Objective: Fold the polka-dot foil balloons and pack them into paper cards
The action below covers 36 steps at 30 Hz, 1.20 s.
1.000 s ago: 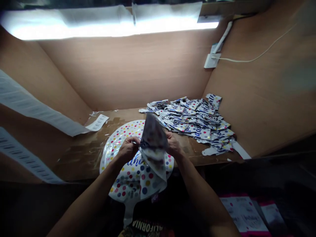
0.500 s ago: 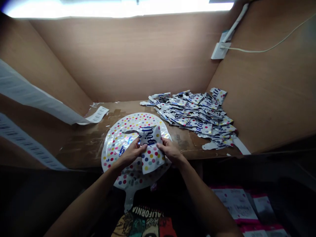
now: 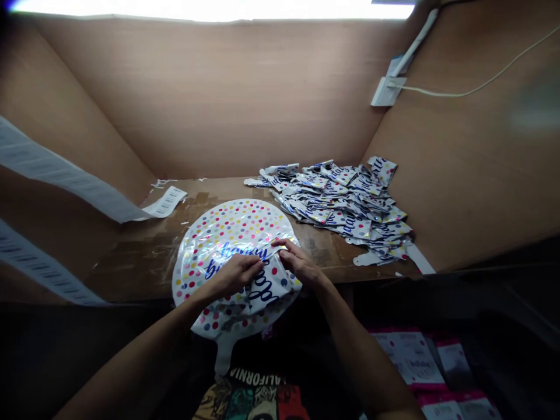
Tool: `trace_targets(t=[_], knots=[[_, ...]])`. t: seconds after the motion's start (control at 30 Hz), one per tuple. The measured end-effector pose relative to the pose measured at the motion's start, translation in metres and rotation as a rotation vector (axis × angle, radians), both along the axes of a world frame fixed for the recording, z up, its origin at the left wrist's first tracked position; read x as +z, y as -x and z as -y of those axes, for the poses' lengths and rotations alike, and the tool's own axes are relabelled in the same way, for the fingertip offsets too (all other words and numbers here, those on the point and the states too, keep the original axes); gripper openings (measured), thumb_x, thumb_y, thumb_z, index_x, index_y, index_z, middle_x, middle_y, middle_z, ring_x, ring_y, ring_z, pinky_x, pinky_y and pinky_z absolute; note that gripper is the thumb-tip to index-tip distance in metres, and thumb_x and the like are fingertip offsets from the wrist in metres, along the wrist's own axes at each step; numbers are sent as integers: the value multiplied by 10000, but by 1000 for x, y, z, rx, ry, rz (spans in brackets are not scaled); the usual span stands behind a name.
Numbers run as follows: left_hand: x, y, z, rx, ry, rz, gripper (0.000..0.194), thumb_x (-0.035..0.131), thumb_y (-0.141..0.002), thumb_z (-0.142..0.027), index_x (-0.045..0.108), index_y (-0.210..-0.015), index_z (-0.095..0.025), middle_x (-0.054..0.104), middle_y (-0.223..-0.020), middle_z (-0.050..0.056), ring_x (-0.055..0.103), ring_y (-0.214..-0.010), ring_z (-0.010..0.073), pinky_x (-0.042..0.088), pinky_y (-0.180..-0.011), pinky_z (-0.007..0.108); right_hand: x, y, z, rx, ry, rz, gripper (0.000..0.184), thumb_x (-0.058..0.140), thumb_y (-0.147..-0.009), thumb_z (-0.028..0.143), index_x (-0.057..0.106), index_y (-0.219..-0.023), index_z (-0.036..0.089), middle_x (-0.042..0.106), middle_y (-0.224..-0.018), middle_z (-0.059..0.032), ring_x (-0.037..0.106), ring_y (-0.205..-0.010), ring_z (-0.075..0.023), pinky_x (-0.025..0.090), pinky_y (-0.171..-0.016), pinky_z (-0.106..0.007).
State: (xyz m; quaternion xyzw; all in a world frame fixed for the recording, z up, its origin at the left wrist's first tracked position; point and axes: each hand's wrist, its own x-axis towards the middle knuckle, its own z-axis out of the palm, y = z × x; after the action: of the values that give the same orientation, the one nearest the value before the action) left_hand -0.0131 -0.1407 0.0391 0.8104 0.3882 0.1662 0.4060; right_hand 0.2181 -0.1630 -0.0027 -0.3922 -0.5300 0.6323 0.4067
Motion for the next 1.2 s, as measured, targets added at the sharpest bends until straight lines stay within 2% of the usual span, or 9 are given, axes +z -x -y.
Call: trace_targets(t=[0.17, 0.27, 0.4, 0.53, 0.67, 0.8, 0.9, 1.03, 1.2], knots=[[-3, 12, 5, 54, -238, -82, 365, 447, -1036, -397, 579, -759, -198, 591, -613, -11, 510, -549, 134, 330, -574, 261, 3, 7, -5, 42, -161, 178, 297, 671, -914, 450, 712, -916, 156, 678, -828, -19, 584, -744, -156, 469, -681, -261], [-13, 45, 7, 118, -181, -85, 400, 428, -1050, -417, 606, -761, -206, 683, -648, -1, 604, -562, 143, 425, -602, 249, 27, -19, -30, -288, -313, 320, 341, 630, -936, 490, 692, -859, 164, 670, -766, -19, 558, -668, -155, 446, -597, -261], [-39, 87, 9, -25, -239, -143, 352, 434, -1053, -403, 740, -1065, -231, 802, -1032, 56, 740, -958, 210, 547, -866, 310, 101, -89, -108, -961, -629, 503, 373, 539, -984, 541, 679, -935, 198, 697, -787, -44, 587, -707, -202, 472, -655, -311], [-69, 95, 1, -249, -365, -376, 520, 445, -1047, -487, 528, -1517, -281, 491, -1592, 57, 351, -1530, 294, 245, -1254, 494, 138, -122, -192, -1075, -690, 722, 431, 497, -1017, 473, 675, -1035, 82, 708, -1022, -174, 609, -1003, -290, 443, -946, -467], [-88, 83, -21, -131, -456, -532, 616, 369, -1058, -540, 351, -1621, -290, 248, -1711, 49, 166, -1593, 315, 69, -1273, 549, 87, -63, -172, -676, -753, 904, 312, 597, -1005, 387, 657, -1164, 126, 688, -1152, -176, 563, -1092, -255, 391, -1050, -430], [-92, 87, -36, -102, -470, -451, 643, 485, -1008, -587, 441, -1565, -268, 296, -1700, 72, 190, -1581, 332, 131, -1259, 550, 3, 10, -68, 259, -772, 887, 395, 676, -938, 534, 687, -1144, 198, 695, -1075, -89, 625, -936, -225, 496, -853, -338], [-95, 95, -39, -103, -446, -304, 415, 594, -975, -524, 686, -1250, -227, 517, -1562, 85, 388, -1472, 308, 292, -1212, 474, -41, 32, -15, 288, -840, 1012, 474, 743, -863, 595, 684, -1124, 204, 649, -1166, -125, 569, -1070, -291, 457, -941, -416], [-91, 92, -47, 30, -396, -234, 296, 534, -1019, -370, 745, -916, -189, 691, -1251, 114, 590, -1197, 268, 434, -1081, 425, -60, 30, -12, 181, -796, 995, 275, 504, -1039, 380, 658, -900, 198, 645, -1022, -105, 541, -983, -250, 418, -912, -387], [-50, 107, -47, -63, -208, -213, 436, 622, -947, -409, 660, -1308, -168, 634, -1392, 141, 582, -1280, 279, 436, -1109, 391, -39, 13, -50, 143, -392, 747, 406, 420, -1034, 448, 512, -718, 210, 542, -699, 5, 452, -655, -160, 352, -636, -288]])
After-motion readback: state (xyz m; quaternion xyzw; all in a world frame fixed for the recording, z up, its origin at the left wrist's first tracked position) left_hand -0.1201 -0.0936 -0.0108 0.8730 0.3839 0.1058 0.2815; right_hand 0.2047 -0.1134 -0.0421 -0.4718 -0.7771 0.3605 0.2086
